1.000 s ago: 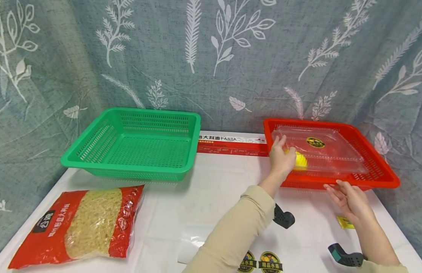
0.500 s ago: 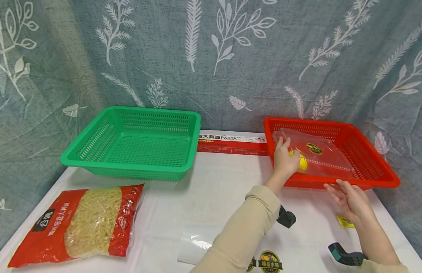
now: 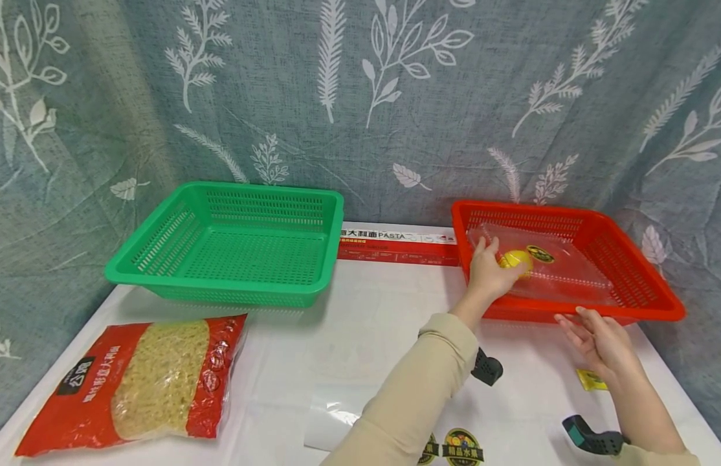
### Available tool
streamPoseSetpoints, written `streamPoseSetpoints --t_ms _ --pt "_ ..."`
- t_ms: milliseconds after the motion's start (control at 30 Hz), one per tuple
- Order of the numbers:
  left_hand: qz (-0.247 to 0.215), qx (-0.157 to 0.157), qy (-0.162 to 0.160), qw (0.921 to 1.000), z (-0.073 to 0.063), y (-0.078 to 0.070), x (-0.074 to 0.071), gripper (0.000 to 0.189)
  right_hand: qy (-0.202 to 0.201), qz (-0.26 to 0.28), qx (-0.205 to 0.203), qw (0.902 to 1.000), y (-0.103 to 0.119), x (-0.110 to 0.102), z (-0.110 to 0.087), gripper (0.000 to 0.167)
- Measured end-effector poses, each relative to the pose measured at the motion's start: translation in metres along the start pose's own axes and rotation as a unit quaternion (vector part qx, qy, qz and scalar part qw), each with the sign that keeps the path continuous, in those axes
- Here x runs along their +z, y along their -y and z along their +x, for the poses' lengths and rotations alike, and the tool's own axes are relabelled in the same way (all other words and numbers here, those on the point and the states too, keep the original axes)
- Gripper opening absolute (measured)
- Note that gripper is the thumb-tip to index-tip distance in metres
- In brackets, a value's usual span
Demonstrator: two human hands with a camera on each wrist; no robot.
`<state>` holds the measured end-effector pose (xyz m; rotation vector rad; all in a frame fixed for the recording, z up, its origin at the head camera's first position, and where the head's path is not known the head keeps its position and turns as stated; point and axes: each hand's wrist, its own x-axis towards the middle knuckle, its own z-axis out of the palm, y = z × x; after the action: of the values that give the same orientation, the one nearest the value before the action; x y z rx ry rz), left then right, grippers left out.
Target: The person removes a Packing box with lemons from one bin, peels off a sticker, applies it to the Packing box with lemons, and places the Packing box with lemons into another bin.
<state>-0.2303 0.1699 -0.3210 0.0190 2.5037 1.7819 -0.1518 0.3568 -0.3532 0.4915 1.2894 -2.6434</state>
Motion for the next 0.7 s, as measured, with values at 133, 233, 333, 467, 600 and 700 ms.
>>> streamPoseSetpoints --t_ms 133,233,333,467,600,700 --pt "0.036 0.002 0.017 0.9992 -0.0003 0.0 0.0005 0.077 0.002 0.0 -0.003 1.0 -0.0004 -0.001 0.0009 0.012" --pt "0.07 0.003 0.023 0.9973 -0.0015 -0.0011 0.0015 0.076 0.006 0.0 -0.004 1.0 -0.0008 -0.0021 0.001 0.014" --pt "0.102 0.005 0.026 0.9944 -0.0034 -0.0027 0.0024 0.076 0.006 -0.002 -0.004 1.0 -0.0009 -0.0023 0.0011 0.015" --pt "0.121 0.0 0.024 0.9924 -0.0043 -0.0034 0.0044 0.075 -0.002 -0.004 -0.006 1.0 -0.0009 -0.0011 0.0016 0.017" --pt "0.145 0.013 0.016 0.9892 -0.0038 -0.0028 0.0059 0.069 -0.006 -0.004 -0.006 1.0 -0.0013 -0.001 0.0019 0.019" --pt "0.176 0.04 0.01 0.9835 -0.0026 -0.0014 0.006 0.062 -0.008 -0.002 -0.005 1.0 -0.0017 -0.0012 0.0021 0.019"
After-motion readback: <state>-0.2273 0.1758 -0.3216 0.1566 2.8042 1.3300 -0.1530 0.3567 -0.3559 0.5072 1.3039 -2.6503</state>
